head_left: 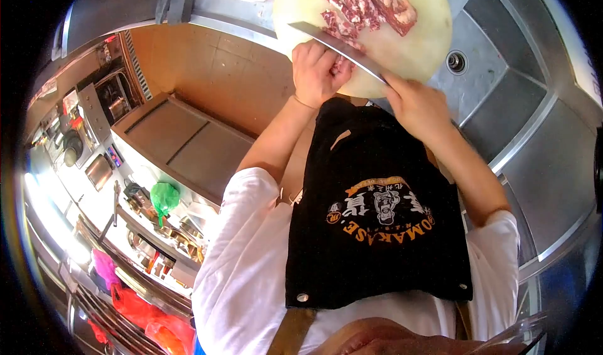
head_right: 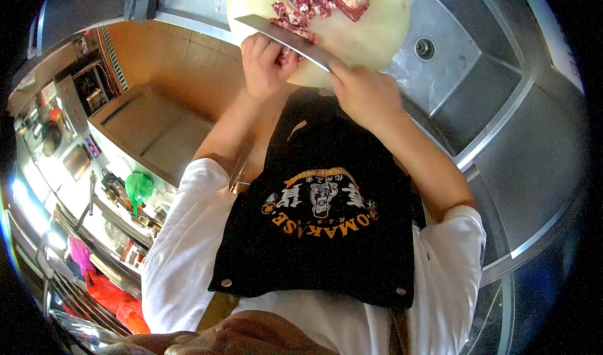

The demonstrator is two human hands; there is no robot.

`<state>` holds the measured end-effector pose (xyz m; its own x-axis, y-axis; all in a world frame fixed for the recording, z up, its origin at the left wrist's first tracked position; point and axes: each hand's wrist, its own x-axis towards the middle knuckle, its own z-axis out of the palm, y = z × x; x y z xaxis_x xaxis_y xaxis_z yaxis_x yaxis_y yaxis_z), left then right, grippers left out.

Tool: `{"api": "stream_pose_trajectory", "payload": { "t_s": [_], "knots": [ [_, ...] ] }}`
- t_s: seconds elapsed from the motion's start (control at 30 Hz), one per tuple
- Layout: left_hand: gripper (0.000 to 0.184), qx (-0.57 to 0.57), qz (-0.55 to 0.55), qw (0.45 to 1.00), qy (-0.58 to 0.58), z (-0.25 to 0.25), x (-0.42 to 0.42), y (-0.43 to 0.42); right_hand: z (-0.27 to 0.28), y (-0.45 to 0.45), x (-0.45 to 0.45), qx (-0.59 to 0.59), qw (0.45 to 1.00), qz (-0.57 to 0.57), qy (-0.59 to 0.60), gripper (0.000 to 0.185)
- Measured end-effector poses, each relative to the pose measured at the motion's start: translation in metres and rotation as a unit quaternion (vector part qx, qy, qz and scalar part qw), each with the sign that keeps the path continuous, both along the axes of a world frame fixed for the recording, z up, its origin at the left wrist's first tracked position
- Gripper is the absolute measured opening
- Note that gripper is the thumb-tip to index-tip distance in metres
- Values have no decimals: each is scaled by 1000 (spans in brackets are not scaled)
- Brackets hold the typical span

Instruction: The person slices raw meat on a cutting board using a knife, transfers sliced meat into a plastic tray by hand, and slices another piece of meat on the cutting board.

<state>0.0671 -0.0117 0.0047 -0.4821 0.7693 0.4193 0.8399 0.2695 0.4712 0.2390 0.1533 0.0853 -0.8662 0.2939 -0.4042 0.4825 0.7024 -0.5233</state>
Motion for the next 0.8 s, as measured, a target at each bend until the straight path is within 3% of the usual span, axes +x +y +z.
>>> {"api": "stream_pose_trajectory", "payload": {
  "t_s": [0.13, 0.23, 0.33, 0.37, 0.43, 0.5, 0.6, 0.7, 0.8],
  "knots": [
    [24, -4, 5, 1000, 2, -4, -1, -1, -22, 5, -27, -33, 999, 18, 20, 33],
    [24, 5, 11, 1000, 3, -5, -1, 1, 0, 17, 19, -39, 998, 0, -46, 33],
    [23, 18, 12, 1000, -3, -6, 0, 0, -7, 24, 35, -69, 998, -1, 5, 33],
    [26, 17, 9, 1000, -8, -4, -1, 0, -22, 19, 23, -60, 998, -9, 9, 34],
    [28, 13, 6, 1000, -14, -4, 1, -1, -61, 9, -24, -70, 989, -9, 127, 35],
    [28, 5, 5, 1000, -16, -2, 0, -2, -72, 3, -74, -87, 992, 4, 92, 34],
    [26, 8, 7, 999, -33, -4, 0, -3, -73, 14, -55, -88, 996, 4, 35, 33],
    [23, 9, 13, 999, -45, 2, 2, -5, -54, 32, 24, -77, 996, -15, 51, 35],
    [23, 0, 2, 1000, -7, 8, 1, -7, -56, 41, 20, -53, 997, -25, 47, 34]
  ]
}}
